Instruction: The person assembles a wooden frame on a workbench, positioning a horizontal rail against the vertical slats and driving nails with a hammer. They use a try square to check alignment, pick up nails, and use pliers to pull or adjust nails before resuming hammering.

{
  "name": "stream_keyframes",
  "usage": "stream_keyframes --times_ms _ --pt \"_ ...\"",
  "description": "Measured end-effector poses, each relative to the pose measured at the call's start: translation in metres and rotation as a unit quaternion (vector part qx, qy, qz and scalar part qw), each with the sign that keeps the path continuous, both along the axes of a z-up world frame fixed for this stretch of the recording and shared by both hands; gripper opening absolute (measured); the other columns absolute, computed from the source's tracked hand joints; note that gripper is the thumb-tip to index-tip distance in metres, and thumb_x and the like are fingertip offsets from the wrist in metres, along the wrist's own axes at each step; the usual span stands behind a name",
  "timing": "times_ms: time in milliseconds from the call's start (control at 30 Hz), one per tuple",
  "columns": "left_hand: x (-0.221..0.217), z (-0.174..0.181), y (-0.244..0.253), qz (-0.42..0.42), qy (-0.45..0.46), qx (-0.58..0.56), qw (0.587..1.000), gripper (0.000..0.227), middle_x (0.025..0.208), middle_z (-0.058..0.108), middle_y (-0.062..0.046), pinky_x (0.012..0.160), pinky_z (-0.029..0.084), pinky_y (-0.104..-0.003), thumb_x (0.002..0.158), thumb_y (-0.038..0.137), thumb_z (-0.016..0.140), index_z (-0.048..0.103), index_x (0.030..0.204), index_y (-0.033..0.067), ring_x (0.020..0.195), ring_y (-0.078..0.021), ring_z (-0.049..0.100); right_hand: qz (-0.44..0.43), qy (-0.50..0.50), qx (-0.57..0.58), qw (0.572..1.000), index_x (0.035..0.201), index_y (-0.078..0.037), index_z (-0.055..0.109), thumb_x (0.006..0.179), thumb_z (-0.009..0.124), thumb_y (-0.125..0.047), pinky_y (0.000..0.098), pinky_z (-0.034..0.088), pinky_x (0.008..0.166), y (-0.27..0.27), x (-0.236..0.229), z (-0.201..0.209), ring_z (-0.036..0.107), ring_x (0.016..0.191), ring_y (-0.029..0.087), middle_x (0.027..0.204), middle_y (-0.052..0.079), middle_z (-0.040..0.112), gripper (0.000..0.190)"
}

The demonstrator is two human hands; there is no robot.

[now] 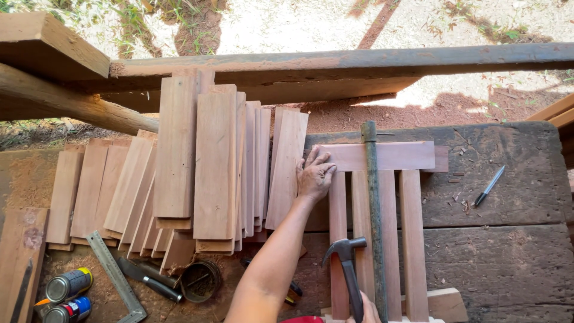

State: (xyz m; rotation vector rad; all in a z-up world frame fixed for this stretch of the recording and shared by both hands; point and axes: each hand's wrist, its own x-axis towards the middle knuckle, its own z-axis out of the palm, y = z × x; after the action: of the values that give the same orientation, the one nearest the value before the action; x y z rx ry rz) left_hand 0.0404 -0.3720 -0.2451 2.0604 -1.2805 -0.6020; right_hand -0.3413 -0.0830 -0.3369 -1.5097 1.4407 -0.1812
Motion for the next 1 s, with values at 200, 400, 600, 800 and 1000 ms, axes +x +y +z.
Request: stream_keyframes --times_ms 200,400,600,800,1000 --pt "-0.002 -0.007 0.000 0.004 -0.007 -0.012 1.000 0.019 0.136 0.068 0.010 0.122 0.015 -0.057 0.095 0.040 0.063 0.080 0.096 0.0312 0.150 -0.0146 0.036 -0.078 -0.053 0.073 0.993 0.144 -0.005 0.046 0.064 0.083 -0.010 0.0362 0.064 0.080 -0.029 0.020 0.030 0.082 0.081 0.024 0.099 0.016 0.077 0.088" --pt "-0.006 -0.012 0.002 0.001 -0.024 -0.016 1.000 0.017 0.139 0.066 0.008 0.122 0.012 -0.062 0.093 0.044 0.066 0.080 0.098 0.0340 0.151 -0.0185 0.034 -0.135 -0.177 0.025 0.975 0.141 -0.002 0.051 0.077 0.067 0.001 0.0378 0.060 0.067 -0.139 0.119 0.228 0.070 0.070 0.023 0.089 0.014 0.072 0.066" --pt "-0.004 -0.011 0.005 -0.012 -0.045 -0.046 0.998 0.017 0.139 0.066 0.007 0.120 0.013 -0.061 0.092 0.044 0.067 0.080 0.097 0.0339 0.151 -0.0191 0.034 -0.122 -0.153 -0.019 0.980 0.138 0.000 0.053 0.099 0.051 -0.011 0.0288 0.048 0.055 -0.189 0.149 0.227 0.055 0.061 0.015 0.080 0.008 0.062 0.041" --pt "-0.004 -0.011 0.004 -0.011 -0.035 -0.048 0.998 0.018 0.139 0.066 0.006 0.121 0.012 -0.062 0.093 0.043 0.067 0.081 0.098 0.0322 0.152 -0.0191 0.033 -0.033 0.061 -0.080 0.994 0.147 -0.004 0.047 0.099 0.050 -0.029 0.0397 0.058 0.064 -0.206 0.165 0.228 0.072 0.074 0.028 0.095 0.015 0.074 0.054" --pt "-0.005 -0.018 0.003 -0.016 -0.042 -0.060 0.997 0.016 0.139 0.066 0.006 0.119 0.014 -0.064 0.091 0.041 0.070 0.080 0.102 0.0356 0.151 -0.0213 0.035 -0.025 0.118 -0.045 0.992 0.145 -0.012 0.052 0.099 0.051 -0.034 0.0431 0.056 0.074 -0.210 0.175 0.222 0.074 0.084 0.032 0.101 0.014 0.076 0.051"
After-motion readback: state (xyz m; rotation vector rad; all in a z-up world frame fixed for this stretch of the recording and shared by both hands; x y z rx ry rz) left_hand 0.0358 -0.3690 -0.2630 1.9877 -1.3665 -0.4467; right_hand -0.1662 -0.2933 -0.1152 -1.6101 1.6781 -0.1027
